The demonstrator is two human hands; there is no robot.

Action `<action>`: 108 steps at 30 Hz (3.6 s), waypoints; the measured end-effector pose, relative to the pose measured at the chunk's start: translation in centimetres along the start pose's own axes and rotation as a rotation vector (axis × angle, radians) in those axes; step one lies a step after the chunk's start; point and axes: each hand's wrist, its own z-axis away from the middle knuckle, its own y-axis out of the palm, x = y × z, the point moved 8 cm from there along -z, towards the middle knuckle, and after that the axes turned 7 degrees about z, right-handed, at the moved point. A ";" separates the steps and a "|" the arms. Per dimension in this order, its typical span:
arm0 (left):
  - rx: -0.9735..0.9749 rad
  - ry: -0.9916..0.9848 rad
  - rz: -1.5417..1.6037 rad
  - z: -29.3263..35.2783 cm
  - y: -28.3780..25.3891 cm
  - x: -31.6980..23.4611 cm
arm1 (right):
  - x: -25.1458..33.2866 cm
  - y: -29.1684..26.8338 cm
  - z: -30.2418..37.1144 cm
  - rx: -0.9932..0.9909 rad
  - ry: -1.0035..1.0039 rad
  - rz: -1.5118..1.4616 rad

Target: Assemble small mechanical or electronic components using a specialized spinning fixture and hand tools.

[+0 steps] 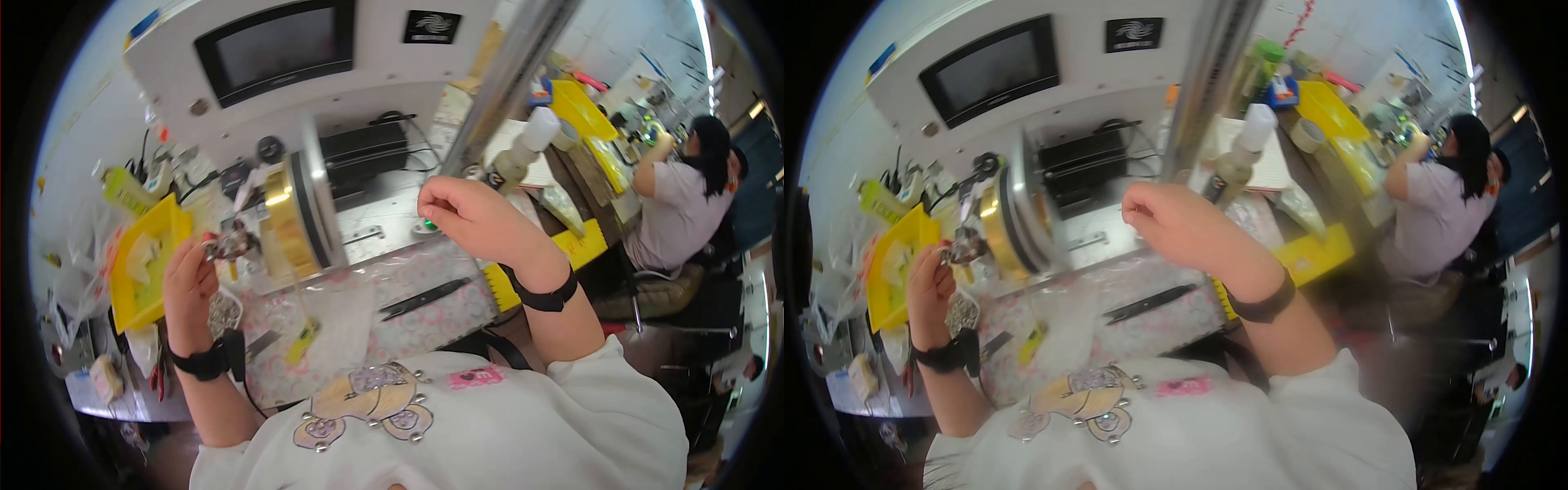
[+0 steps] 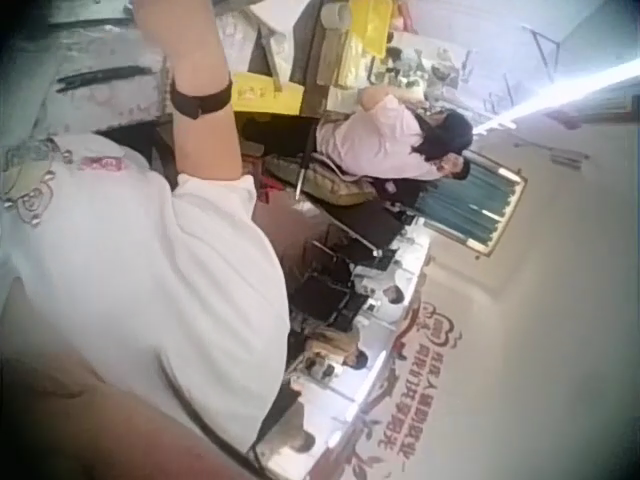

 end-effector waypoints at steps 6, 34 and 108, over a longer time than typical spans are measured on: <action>0.042 0.003 0.012 -0.6 1.5 -0.1 | -5.1 -7.1 3.9 -0.526 0.084 0.038; -0.061 0.112 -0.001 0.1 1.7 -0.4 | -12.5 -0.3 3.2 -0.468 0.481 -0.876; 0.556 0.693 -1.215 0.6 12.6 -8.1 | 15.9 4.1 -9.0 -0.525 -0.488 0.927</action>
